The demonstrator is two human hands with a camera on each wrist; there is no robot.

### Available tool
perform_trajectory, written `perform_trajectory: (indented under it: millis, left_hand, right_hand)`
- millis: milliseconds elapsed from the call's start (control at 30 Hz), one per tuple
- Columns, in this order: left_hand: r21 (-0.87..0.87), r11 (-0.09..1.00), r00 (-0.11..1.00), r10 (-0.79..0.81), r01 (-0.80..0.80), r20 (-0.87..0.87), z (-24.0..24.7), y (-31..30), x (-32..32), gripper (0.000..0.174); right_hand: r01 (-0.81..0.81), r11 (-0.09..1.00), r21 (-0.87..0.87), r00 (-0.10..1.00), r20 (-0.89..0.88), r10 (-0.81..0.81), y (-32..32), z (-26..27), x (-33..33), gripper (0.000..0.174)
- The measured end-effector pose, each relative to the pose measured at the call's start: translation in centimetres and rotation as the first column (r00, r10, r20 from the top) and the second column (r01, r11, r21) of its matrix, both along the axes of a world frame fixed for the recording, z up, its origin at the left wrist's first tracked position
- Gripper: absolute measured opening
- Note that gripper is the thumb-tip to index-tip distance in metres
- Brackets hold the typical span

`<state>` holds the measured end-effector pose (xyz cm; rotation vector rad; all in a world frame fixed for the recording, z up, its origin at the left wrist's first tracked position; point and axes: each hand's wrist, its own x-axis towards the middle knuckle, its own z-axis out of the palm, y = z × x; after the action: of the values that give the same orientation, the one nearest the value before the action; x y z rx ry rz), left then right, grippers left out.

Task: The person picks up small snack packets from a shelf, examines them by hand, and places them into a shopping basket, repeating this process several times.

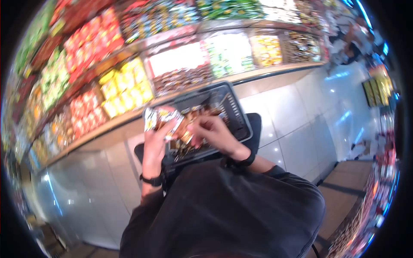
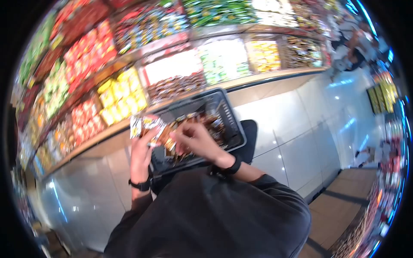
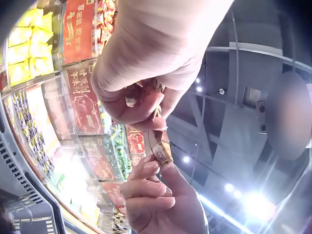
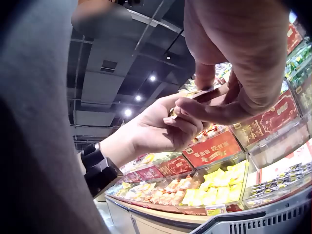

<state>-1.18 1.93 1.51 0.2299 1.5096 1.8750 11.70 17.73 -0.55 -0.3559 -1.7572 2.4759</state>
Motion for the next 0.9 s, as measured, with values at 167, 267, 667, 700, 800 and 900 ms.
perform_trajectory:
  millis: [167, 267, 667, 700, 800, 900]
  left_hand:
    - [0.022, 0.998, 0.998, 0.052, -0.053, 0.033, -0.3, 1.5, 0.6, 0.026]
    - [0.024, 1.000, 1.000, -0.006, 0.006, -0.002, -1.4, 1.9, 0.5, 0.029]
    - [-0.009, 0.975, 0.952, -0.218, 0.221, -0.216, -1.9, 2.1, 0.7, 0.034]
    - [-0.046, 0.974, 0.952, -0.227, 0.222, -0.204, -1.4, 1.7, 0.7, 0.032]
    - [0.046, 0.991, 0.978, -0.114, 0.124, -0.172, -1.5, 1.6, 1.2, 0.029]
    - [0.090, 0.988, 0.956, -0.098, 0.128, -0.278, -1.6, 1.0, 1.1, 0.026]
  right_hand:
    - [0.074, 0.997, 0.035, 0.997, -0.012, -0.074, 0.5, 0.3, 0.7, 0.031]
    - [0.210, 0.978, -0.013, 0.978, -0.017, -0.210, 0.6, -1.1, 0.6, 0.030]
    - [-0.038, 0.959, 0.280, 0.999, -0.019, 0.046, 3.7, 0.0, -1.2, 0.019]
    - [-0.058, 0.962, 0.266, 0.997, -0.027, 0.068, 3.8, 0.1, -1.2, 0.020]
    - [-0.059, 0.994, 0.096, 0.998, -0.026, 0.062, 3.6, -0.2, -1.6, 0.025]
    - [-0.075, 0.997, 0.031, 0.992, 0.106, 0.072, 2.7, 2.6, -1.5, 0.020]
